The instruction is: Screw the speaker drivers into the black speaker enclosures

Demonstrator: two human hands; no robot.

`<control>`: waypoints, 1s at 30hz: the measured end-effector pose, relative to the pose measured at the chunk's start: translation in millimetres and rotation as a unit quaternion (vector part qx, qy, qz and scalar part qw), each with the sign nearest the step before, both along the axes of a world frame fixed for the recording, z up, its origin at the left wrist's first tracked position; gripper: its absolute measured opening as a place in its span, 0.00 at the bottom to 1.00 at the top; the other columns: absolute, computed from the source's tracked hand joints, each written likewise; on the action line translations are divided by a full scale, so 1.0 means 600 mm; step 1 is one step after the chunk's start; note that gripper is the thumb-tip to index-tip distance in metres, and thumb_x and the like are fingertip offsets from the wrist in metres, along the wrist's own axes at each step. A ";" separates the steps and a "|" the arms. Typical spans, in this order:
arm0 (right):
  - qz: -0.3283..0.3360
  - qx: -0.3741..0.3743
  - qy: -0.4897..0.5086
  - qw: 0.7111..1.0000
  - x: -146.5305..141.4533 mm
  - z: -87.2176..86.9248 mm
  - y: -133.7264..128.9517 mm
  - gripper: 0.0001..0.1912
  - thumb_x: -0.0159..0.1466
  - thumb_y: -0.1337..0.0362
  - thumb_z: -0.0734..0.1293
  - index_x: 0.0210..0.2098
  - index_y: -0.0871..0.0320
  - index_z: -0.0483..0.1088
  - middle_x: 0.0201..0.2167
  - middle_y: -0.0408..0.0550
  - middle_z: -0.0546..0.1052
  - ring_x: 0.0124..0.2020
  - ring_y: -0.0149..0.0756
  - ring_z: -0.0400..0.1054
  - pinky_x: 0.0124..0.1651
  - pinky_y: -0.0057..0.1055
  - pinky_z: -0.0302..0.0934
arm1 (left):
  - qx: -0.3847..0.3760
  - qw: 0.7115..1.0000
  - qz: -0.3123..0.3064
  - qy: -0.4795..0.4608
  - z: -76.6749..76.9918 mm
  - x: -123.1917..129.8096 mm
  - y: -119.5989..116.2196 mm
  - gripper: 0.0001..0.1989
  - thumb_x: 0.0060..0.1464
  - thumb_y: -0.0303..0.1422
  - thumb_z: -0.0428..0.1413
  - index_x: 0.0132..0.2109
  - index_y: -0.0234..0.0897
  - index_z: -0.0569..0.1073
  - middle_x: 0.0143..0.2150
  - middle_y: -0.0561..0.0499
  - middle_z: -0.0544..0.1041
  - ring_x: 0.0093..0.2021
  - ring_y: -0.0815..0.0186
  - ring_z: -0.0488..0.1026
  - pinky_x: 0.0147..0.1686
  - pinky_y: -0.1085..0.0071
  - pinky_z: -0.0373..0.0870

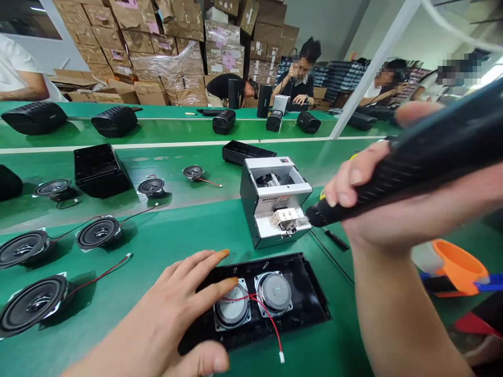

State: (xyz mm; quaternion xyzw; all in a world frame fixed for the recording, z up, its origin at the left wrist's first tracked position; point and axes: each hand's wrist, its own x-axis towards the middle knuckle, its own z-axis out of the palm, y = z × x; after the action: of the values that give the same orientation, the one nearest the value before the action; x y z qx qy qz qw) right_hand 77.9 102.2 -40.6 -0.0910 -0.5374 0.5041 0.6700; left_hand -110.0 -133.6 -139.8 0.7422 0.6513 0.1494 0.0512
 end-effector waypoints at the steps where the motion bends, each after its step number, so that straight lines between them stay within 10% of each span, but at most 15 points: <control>1: 0.006 0.032 -0.011 0.999 -0.014 -0.005 0.003 0.37 0.59 0.27 0.70 0.43 0.56 0.74 0.20 0.39 0.69 0.16 0.33 0.62 0.12 0.28 0.50 | 0.010 1.000 -0.002 0.007 -0.005 0.002 -0.005 0.38 0.64 0.68 0.48 0.74 0.62 0.63 0.82 0.52 0.54 0.75 0.37 0.62 0.58 0.36 0.78; 10: 0.044 0.072 -0.048 0.995 -0.036 -0.051 0.032 0.37 0.64 0.25 0.64 0.42 0.55 0.71 0.18 0.39 0.66 0.11 0.32 0.54 0.10 0.28 0.47 | 0.037 0.998 -0.001 0.044 -0.044 0.016 -0.015 0.33 0.63 0.55 0.60 0.72 0.58 0.68 0.80 0.48 0.57 0.71 0.37 0.66 0.53 0.41 0.83; 30: 0.093 -0.009 -0.054 0.994 -0.006 -0.002 -0.033 0.24 0.59 0.39 0.77 0.44 0.50 0.81 0.20 0.38 0.67 0.15 0.31 0.55 0.14 0.30 0.51 | 0.008 0.994 0.035 -0.105 -0.034 0.032 -0.013 0.32 0.56 0.38 0.66 0.67 0.54 0.73 0.77 0.45 0.60 0.73 0.39 0.60 0.64 0.34 0.72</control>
State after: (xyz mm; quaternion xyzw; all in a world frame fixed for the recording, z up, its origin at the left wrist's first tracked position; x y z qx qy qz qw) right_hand 74.0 82.4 -41.8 -0.0739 -0.5742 0.5635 0.5893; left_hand -91.1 -141.4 -160.1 0.6997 0.6663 0.2340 0.1081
